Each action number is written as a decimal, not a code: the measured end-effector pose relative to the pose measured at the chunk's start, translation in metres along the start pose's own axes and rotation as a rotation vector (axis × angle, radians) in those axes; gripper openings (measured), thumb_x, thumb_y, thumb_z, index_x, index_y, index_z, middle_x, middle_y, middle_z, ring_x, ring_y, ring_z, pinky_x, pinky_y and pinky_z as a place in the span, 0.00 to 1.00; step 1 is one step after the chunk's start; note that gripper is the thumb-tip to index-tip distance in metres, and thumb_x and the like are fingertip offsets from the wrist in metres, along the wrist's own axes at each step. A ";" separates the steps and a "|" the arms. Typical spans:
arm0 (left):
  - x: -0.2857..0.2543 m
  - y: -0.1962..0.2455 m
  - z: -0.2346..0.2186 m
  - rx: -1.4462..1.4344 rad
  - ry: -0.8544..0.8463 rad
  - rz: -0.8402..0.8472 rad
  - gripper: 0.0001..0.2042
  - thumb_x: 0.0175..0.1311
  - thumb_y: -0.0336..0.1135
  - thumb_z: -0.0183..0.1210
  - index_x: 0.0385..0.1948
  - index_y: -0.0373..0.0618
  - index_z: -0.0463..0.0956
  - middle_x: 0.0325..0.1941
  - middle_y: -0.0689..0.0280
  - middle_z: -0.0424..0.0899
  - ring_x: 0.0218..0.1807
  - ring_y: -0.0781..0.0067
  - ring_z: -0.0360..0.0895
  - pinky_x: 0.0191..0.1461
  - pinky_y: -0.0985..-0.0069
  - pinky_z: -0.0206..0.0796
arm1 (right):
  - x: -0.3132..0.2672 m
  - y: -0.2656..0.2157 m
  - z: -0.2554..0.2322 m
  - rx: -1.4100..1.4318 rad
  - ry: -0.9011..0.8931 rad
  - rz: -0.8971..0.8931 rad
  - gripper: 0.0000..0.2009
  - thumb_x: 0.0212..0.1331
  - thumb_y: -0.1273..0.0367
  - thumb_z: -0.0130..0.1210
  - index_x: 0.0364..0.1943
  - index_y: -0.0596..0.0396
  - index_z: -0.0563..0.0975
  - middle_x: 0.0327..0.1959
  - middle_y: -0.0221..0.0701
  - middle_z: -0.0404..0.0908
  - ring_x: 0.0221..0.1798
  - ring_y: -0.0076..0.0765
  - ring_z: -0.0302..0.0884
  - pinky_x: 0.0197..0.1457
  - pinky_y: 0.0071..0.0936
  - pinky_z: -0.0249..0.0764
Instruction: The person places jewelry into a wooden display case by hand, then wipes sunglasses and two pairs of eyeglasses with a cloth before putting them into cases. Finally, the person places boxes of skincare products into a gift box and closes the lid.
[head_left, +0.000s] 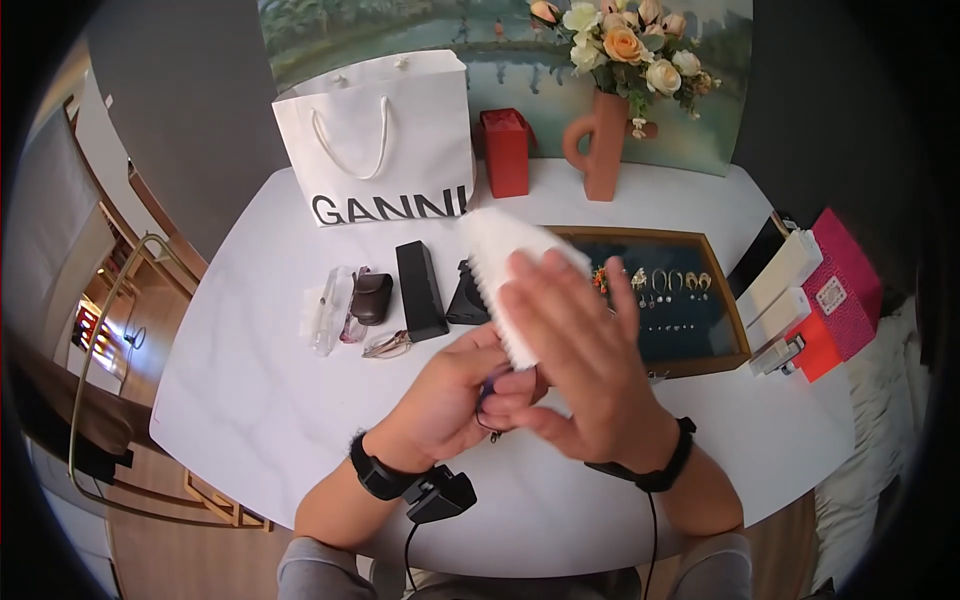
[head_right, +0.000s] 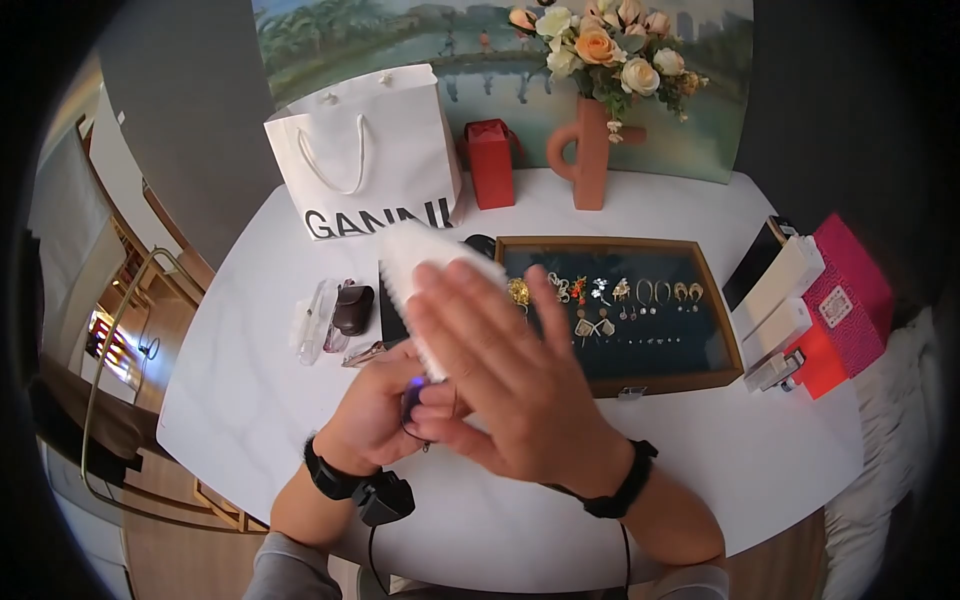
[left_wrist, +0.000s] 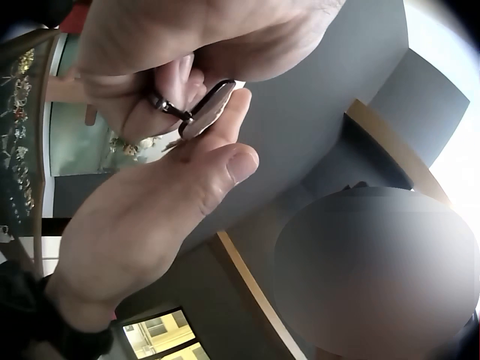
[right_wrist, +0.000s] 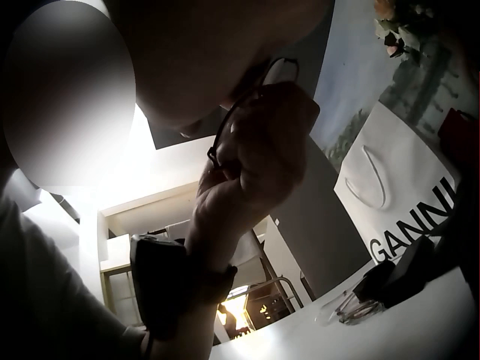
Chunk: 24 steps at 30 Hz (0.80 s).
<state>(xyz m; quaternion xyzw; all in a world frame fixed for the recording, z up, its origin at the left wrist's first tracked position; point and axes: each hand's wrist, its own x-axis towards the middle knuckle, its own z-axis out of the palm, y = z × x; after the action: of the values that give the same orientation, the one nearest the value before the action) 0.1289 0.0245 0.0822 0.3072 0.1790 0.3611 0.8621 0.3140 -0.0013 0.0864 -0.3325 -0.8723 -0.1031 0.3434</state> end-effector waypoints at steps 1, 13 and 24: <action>0.001 0.000 0.001 0.048 -0.032 -0.073 0.07 0.77 0.36 0.48 0.43 0.44 0.72 0.23 0.74 0.66 0.19 0.86 0.56 0.20 0.85 0.45 | 0.001 0.003 -0.003 0.023 0.085 0.061 0.35 0.71 0.46 0.41 0.68 0.62 0.68 0.73 0.45 0.65 0.78 0.49 0.57 0.79 0.56 0.35; -0.007 0.000 0.002 -0.129 0.240 0.180 0.13 0.76 0.40 0.45 0.51 0.43 0.73 0.44 0.65 0.78 0.48 0.65 0.78 0.57 0.70 0.73 | 0.002 -0.019 0.010 0.261 -0.004 -0.078 0.31 0.71 0.50 0.47 0.64 0.64 0.72 0.69 0.46 0.70 0.75 0.50 0.63 0.79 0.51 0.44; 0.000 0.009 -0.009 -0.357 -0.170 0.222 0.13 0.72 0.43 0.48 0.41 0.42 0.71 0.44 0.59 0.74 0.52 0.60 0.71 0.58 0.66 0.69 | -0.003 -0.036 0.017 0.220 -0.017 -0.179 0.26 0.68 0.54 0.52 0.62 0.60 0.76 0.67 0.40 0.74 0.75 0.43 0.64 0.79 0.51 0.47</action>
<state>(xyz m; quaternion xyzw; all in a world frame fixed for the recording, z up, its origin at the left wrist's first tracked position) 0.1198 0.0334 0.0812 0.1966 0.0040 0.4527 0.8697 0.2831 -0.0233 0.0740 -0.2147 -0.9074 -0.0344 0.3597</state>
